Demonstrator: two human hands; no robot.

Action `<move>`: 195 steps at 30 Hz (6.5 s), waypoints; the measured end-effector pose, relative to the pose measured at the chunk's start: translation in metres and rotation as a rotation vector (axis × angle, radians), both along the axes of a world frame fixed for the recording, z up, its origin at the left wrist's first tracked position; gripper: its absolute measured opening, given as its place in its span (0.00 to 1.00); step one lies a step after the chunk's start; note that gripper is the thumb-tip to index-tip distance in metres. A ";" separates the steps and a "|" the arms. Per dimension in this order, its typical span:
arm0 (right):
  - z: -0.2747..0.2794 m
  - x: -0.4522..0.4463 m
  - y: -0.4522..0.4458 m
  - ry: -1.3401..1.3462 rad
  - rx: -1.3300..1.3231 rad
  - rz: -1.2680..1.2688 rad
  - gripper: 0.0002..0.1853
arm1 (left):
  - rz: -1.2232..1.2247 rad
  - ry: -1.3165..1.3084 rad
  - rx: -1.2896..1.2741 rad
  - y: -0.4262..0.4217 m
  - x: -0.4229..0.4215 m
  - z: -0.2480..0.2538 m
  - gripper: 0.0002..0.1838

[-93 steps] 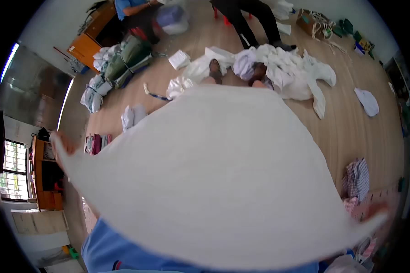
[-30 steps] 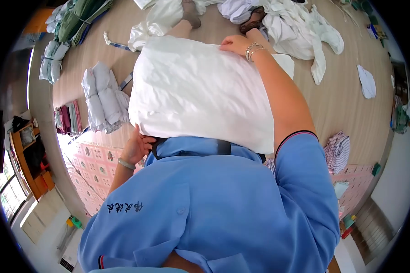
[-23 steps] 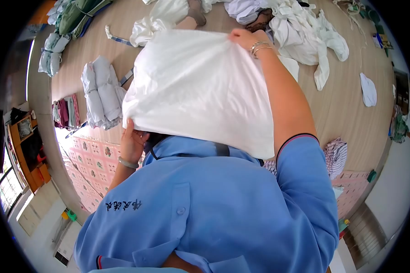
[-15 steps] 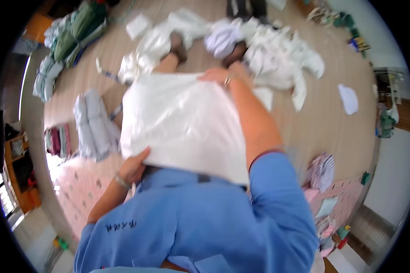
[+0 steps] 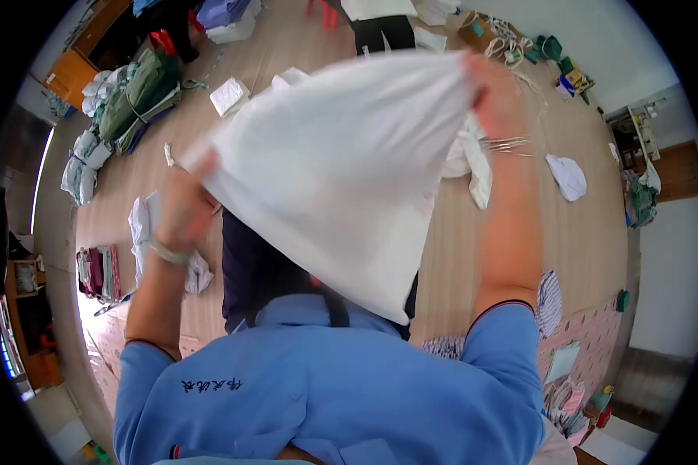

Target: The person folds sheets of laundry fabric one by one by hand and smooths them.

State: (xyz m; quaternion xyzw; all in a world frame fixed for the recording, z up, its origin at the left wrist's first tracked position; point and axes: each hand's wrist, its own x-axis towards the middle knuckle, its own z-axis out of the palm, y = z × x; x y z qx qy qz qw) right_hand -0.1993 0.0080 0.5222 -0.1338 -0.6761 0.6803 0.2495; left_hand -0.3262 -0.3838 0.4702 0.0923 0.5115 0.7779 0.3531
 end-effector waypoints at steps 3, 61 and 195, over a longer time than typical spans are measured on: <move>0.040 0.039 0.026 0.234 -0.150 -0.051 0.16 | 0.058 0.153 0.302 -0.010 -0.029 0.056 0.19; -0.281 -0.005 -0.015 -0.759 0.365 0.413 0.27 | -0.196 0.436 -0.721 0.029 -0.091 -0.203 0.24; -0.046 0.326 -0.205 -0.302 0.501 0.332 0.08 | -0.584 1.183 -0.417 -0.202 0.125 0.024 0.19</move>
